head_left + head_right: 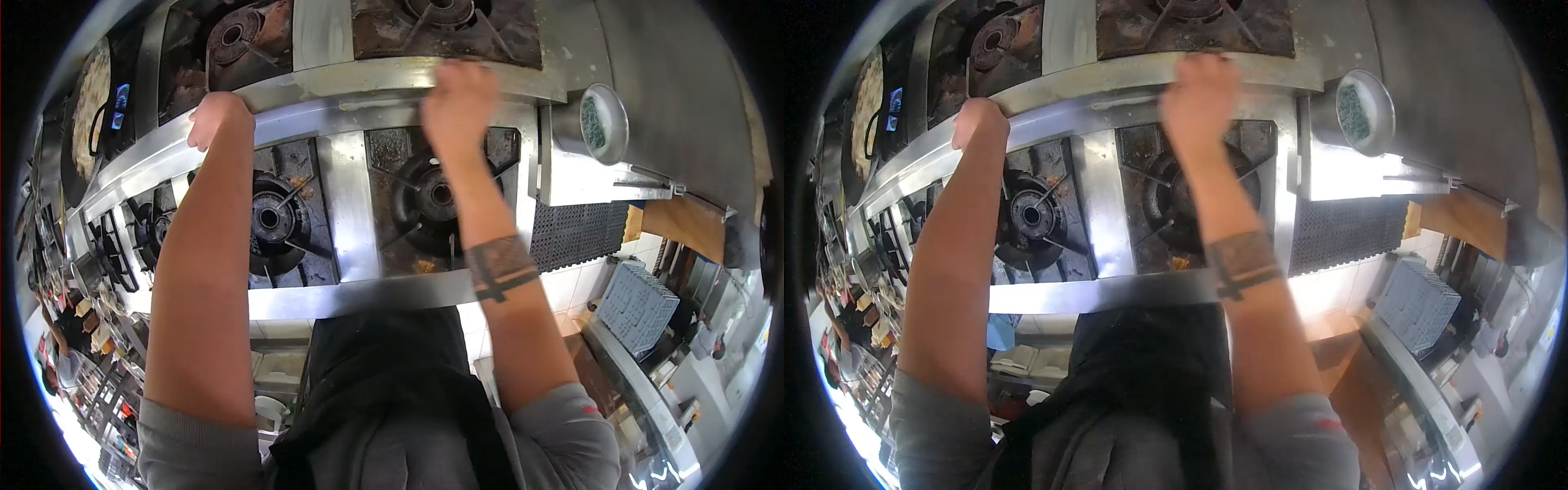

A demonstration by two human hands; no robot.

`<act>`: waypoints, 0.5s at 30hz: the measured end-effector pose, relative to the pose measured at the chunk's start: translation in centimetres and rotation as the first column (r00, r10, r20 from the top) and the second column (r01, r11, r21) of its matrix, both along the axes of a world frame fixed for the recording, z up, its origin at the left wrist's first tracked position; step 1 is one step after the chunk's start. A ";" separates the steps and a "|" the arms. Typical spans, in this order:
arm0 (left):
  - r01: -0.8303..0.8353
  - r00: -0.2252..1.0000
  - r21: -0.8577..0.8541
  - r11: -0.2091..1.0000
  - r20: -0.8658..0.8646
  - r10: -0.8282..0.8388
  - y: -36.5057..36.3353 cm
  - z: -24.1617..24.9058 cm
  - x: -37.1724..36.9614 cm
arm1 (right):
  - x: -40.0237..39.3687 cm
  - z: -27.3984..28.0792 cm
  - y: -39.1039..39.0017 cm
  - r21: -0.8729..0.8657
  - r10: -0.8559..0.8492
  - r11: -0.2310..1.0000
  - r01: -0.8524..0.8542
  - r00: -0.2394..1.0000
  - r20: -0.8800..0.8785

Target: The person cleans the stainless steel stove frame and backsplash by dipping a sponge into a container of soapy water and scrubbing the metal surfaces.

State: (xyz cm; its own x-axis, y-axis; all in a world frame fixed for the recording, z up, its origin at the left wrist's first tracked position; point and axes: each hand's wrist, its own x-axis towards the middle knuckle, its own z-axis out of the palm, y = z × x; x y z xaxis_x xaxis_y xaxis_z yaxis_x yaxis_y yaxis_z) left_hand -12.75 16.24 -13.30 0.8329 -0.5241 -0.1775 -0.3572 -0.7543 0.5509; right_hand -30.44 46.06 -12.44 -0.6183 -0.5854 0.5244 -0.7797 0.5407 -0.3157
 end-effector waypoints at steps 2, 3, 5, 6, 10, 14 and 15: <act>-0.073 0.990 -0.060 0.996 -0.128 0.065 1.8 2.6 -1.0 | 3.7 -0.4 -4.4 -0.152 0.129 0.981 -0.122 0.991 0.037; -0.112 0.978 -0.086 0.990 -0.183 0.095 2.4 3.4 -1.0 | 4.7 -0.4 -5.7 -0.222 0.212 0.956 -0.190 0.974 0.079; -0.140 0.968 -0.109 0.984 -0.227 0.112 2.7 3.6 -0.8 | 3.7 0.2 -4.4 -0.163 0.214 0.967 -0.197 0.973 0.091; -0.144 0.964 -0.118 0.983 -0.241 0.112 2.7 3.6 -0.8 | 2.3 0.4 -2.9 -0.055 0.169 0.985 -0.166 0.985 0.042; -0.158 0.964 -0.116 0.981 -0.235 0.128 2.5 3.7 -1.0 | -1.4 -0.5 0.3 -0.078 -0.018 0.997 0.022 0.999 0.047; -0.157 0.960 -0.143 0.977 -0.256 0.117 1.6 2.5 -0.5 | 3.2 0.3 -4.2 -0.017 0.034 0.999 -0.033 0.995 0.097; -0.175 0.952 -0.148 0.974 -0.279 0.128 1.6 2.4 -0.4 | 2.6 0.2 -3.6 -0.016 0.026 1.000 -0.024 0.994 0.102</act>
